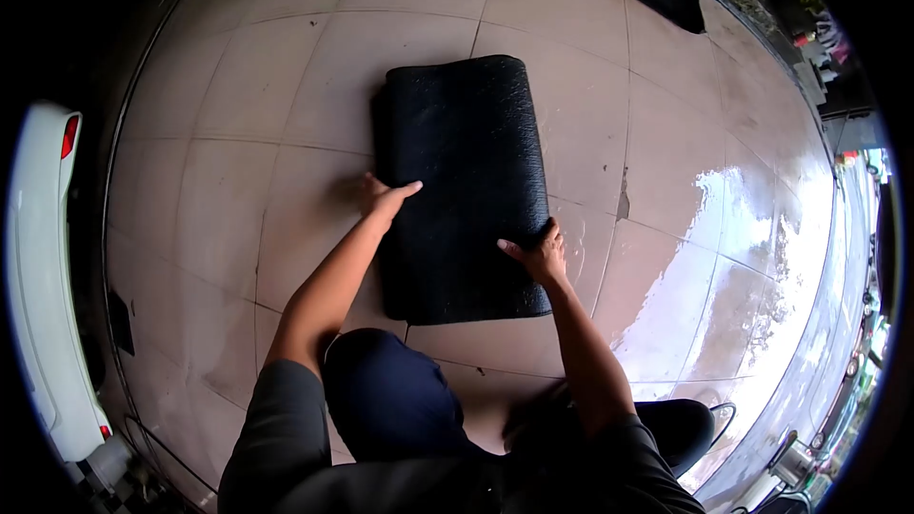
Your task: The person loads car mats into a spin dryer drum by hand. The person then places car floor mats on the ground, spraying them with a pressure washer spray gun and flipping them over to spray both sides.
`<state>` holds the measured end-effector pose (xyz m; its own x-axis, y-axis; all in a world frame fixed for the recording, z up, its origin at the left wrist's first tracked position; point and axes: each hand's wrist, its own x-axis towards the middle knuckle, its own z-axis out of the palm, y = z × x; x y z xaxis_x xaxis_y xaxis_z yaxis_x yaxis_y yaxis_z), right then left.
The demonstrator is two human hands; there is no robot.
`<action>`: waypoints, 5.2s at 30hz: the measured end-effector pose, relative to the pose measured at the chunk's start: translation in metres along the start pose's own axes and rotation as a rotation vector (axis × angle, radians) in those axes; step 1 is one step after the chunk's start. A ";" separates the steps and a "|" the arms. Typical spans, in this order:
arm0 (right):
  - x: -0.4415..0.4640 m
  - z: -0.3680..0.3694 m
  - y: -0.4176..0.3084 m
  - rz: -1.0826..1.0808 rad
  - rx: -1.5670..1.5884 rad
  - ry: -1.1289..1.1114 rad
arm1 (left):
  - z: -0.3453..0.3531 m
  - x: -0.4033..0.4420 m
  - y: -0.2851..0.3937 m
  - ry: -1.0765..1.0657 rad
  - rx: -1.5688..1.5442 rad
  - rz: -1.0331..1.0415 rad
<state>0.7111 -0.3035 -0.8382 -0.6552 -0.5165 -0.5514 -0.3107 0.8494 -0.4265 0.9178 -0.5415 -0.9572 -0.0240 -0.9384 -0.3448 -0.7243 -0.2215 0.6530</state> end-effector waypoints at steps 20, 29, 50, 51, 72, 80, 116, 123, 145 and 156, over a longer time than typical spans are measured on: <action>-0.008 -0.066 -0.006 0.000 0.501 0.194 | -0.084 -0.131 0.172 -0.278 -0.627 0.033; -0.184 -0.444 -0.016 -0.142 0.940 0.351 | -0.207 -0.356 0.523 -0.442 -0.531 0.555; -0.414 -0.902 0.112 -0.055 0.687 1.909 | -0.194 -0.650 0.984 -1.293 -0.763 1.269; -0.414 -0.906 0.151 -0.040 0.735 1.965 | -0.188 -0.657 1.000 -1.261 -0.778 1.345; -0.227 -1.210 0.221 0.262 0.310 2.072 | 0.065 -0.628 1.331 -1.530 -0.902 1.078; -0.001 -1.387 0.122 0.170 0.321 1.973 | 0.173 -0.523 1.496 -1.157 -1.002 1.189; 0.881 -1.888 -0.050 -0.620 0.509 1.411 | 0.475 -0.095 2.065 -0.160 -0.879 1.282; 1.035 -1.876 -0.097 -0.642 0.342 1.122 | 0.519 0.036 2.106 0.034 -0.715 1.144; 1.127 -1.764 -0.159 -0.515 0.832 0.411 | 0.589 0.162 2.049 -0.061 -0.162 0.854; 1.156 -1.651 -0.118 0.350 0.752 0.269 | 0.716 0.220 1.998 -0.185 0.023 0.290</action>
<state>-1.1464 -0.8226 -0.2420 -0.7979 -0.1149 -0.5917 0.4141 0.6089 -0.6766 -1.0278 -1.0007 -0.2114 -0.3545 -0.8968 -0.2647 -0.6842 0.0559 0.7271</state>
